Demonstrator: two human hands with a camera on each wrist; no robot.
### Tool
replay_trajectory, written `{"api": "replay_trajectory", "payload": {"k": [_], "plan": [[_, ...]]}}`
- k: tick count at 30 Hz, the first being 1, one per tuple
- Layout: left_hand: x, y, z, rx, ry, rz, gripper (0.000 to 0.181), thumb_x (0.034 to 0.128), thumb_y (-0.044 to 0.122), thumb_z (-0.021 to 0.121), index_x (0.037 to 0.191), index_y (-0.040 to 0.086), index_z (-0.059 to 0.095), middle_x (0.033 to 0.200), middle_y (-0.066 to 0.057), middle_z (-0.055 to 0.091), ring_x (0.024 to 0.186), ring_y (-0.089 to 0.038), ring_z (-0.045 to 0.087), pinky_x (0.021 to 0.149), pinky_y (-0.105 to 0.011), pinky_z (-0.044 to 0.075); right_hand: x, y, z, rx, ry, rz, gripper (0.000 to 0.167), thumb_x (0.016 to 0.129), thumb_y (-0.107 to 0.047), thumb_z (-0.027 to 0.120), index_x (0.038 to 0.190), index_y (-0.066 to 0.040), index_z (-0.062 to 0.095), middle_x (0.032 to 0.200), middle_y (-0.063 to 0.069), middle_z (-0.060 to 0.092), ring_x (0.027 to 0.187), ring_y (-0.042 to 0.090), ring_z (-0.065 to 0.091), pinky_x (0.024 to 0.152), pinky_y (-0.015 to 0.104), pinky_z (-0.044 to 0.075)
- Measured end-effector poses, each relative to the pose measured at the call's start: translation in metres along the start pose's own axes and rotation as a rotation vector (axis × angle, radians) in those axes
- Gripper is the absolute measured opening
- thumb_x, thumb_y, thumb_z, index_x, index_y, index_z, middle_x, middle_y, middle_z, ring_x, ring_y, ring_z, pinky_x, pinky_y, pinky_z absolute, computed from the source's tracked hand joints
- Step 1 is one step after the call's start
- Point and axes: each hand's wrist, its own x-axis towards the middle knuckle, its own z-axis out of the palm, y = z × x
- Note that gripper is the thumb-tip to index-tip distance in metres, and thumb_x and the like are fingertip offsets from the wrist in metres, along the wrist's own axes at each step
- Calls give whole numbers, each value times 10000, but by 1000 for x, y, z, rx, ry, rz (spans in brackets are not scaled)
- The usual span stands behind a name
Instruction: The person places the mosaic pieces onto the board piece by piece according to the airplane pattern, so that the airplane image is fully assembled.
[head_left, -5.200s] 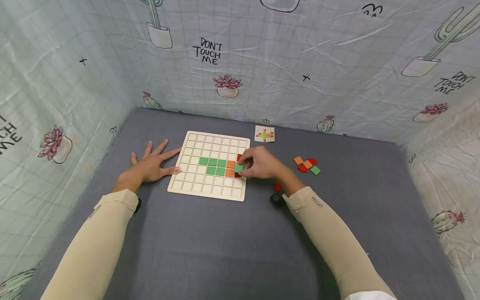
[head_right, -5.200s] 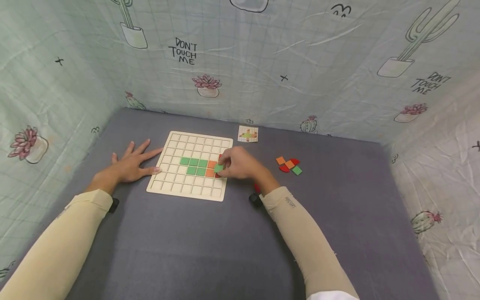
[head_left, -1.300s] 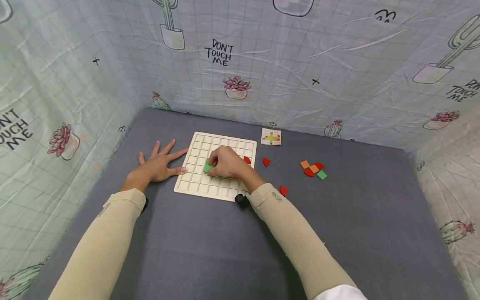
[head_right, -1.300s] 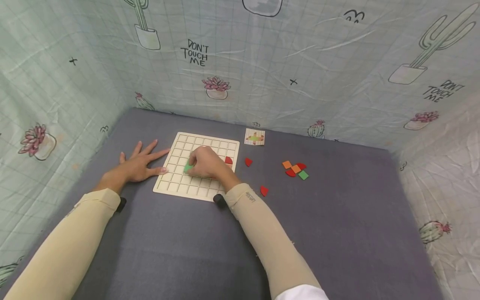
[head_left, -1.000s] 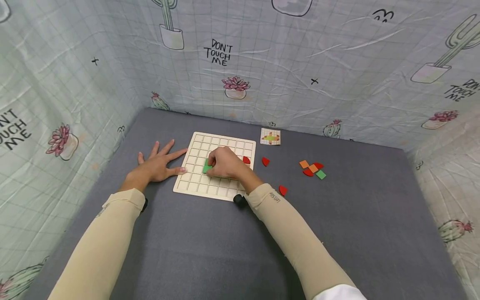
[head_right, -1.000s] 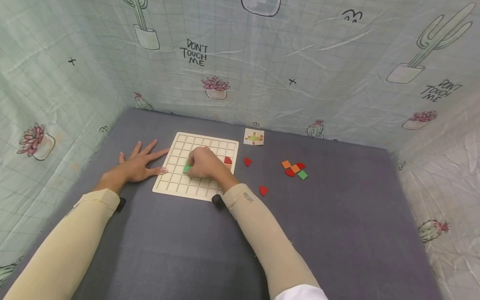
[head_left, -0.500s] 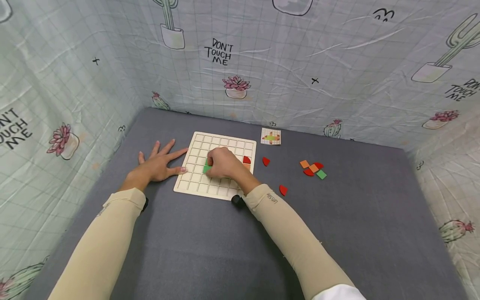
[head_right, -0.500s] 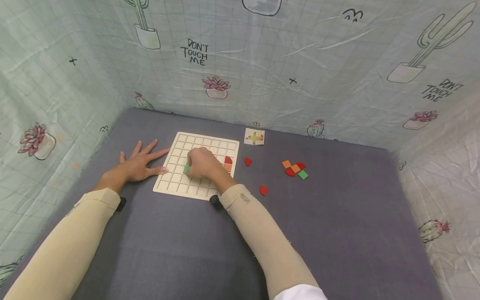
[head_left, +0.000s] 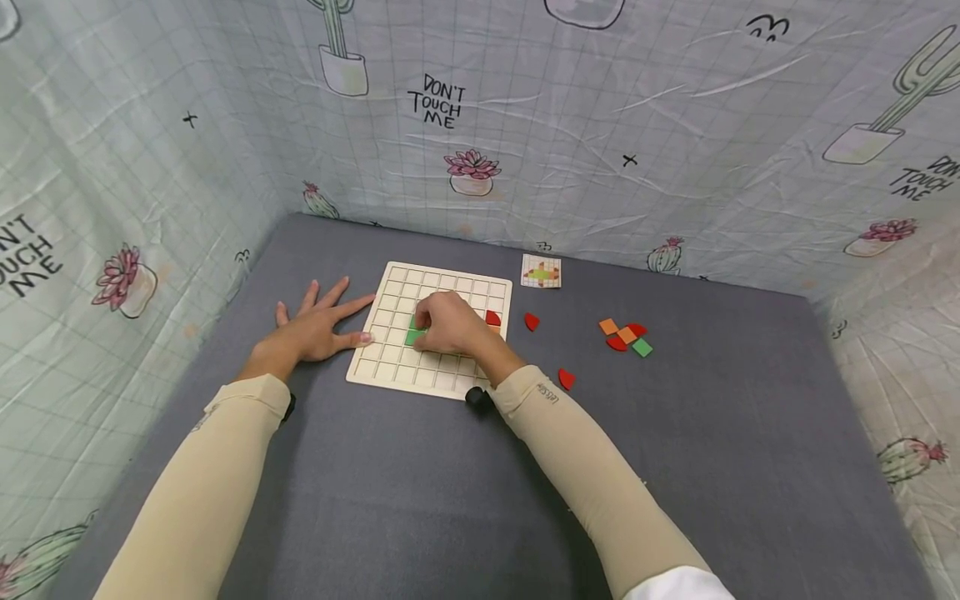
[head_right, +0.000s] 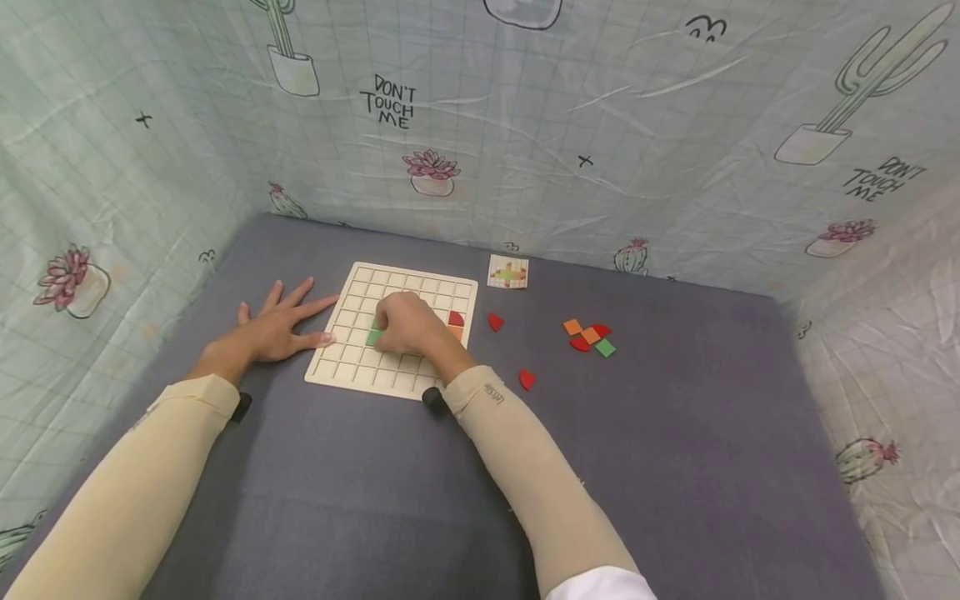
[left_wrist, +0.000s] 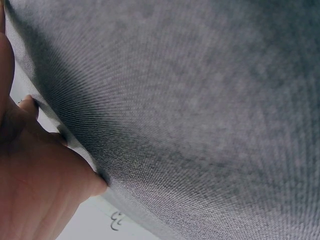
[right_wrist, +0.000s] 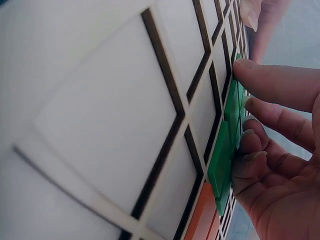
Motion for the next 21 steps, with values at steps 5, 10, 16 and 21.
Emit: {"api": "replay_trajectory", "payload": {"k": [5, 10, 16, 21], "plan": [[1, 0, 0, 11, -4, -10, 848, 976, 722, 532, 1674, 394, 178, 1779, -97, -88, 1583, -540, -175, 1098, -890, -106, 0, 2, 0, 17, -13, -17, 129, 844, -171, 861, 928, -101, 792, 907, 34, 737, 843, 163, 616, 768, 276, 495], [-1, 2, -2, 9, -12, -12, 845, 978, 722, 530, 1674, 393, 180, 1779, -96, -89, 1585, -537, -175, 1098, -890, -104, 0, 2, 0, 28, -21, -13, 117, 854, -176, 856, 929, -109, 796, 895, 21, 734, 838, 146, 614, 765, 259, 492], [-2, 2, -1, 5, -5, -8, 852, 970, 733, 528, 1673, 396, 183, 1782, -86, -83, 1591, -525, -174, 1111, -881, -104, -4, 3, -1, 81, 7, -16, 60, 897, -139, 810, 933, -92, 799, 914, 42, 751, 851, 157, 632, 785, 257, 499], [-2, 1, -1, -15, 2, -6, 894, 932, 780, 533, 1669, 399, 200, 1783, -86, -72, 1593, -522, -171, 1120, -873, -107, -7, 9, -4, 142, 53, 4, 100, 965, -85, 719, 967, -84, 819, 969, 52, 790, 845, 157, 653, 776, 246, 514]]}}
